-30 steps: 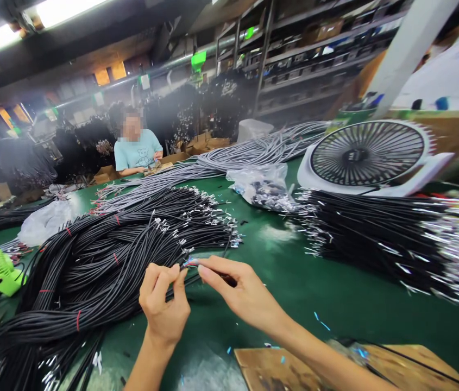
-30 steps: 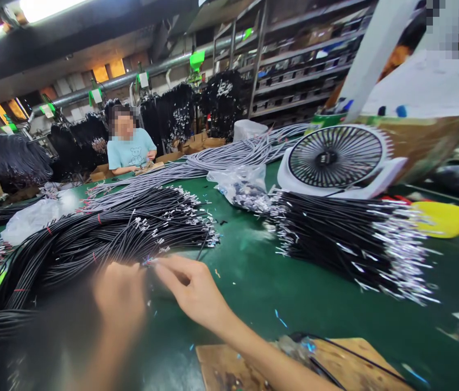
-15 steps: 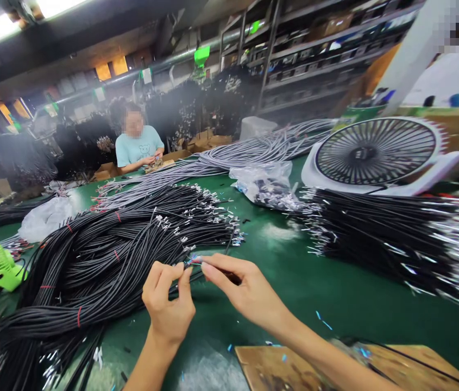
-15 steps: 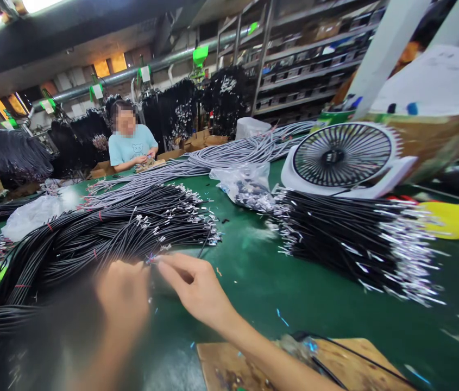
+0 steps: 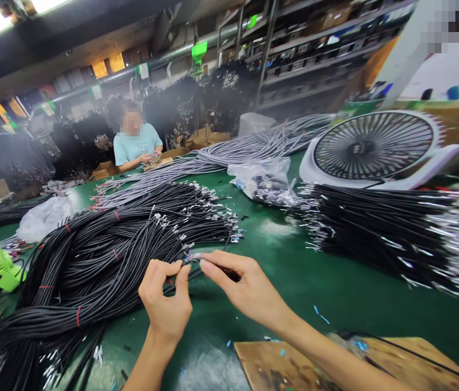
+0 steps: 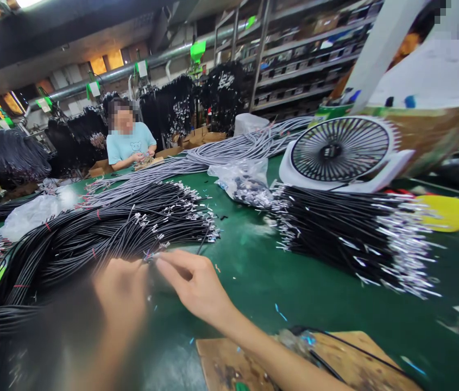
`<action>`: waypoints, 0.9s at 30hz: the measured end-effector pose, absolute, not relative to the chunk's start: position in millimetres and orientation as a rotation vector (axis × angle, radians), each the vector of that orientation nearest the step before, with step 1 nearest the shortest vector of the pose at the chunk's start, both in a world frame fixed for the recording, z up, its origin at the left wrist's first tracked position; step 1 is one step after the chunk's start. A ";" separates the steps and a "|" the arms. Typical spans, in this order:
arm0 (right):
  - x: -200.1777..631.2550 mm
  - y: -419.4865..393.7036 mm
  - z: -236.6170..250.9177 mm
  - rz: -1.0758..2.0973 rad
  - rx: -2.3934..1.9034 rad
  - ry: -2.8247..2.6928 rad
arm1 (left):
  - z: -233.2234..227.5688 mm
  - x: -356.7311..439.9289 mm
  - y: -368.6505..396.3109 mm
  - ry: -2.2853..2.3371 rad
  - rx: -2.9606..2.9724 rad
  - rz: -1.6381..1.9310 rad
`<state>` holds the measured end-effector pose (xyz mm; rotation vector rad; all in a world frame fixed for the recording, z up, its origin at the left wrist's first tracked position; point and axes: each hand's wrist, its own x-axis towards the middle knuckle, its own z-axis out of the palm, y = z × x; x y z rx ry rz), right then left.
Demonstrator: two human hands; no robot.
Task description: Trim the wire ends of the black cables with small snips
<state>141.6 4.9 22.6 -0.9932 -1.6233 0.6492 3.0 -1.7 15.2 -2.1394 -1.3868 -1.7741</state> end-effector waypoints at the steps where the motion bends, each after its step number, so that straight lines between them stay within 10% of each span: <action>1: 141.8 4.7 22.9 0.647 -0.995 -1.629 | 15.8 3.3 -2.0 -1.368 -2.123 -1.753; 27: 145.1 5.3 23.3 0.586 -1.025 -1.612 | 14.5 5.7 -1.9 -1.589 -2.122 -1.746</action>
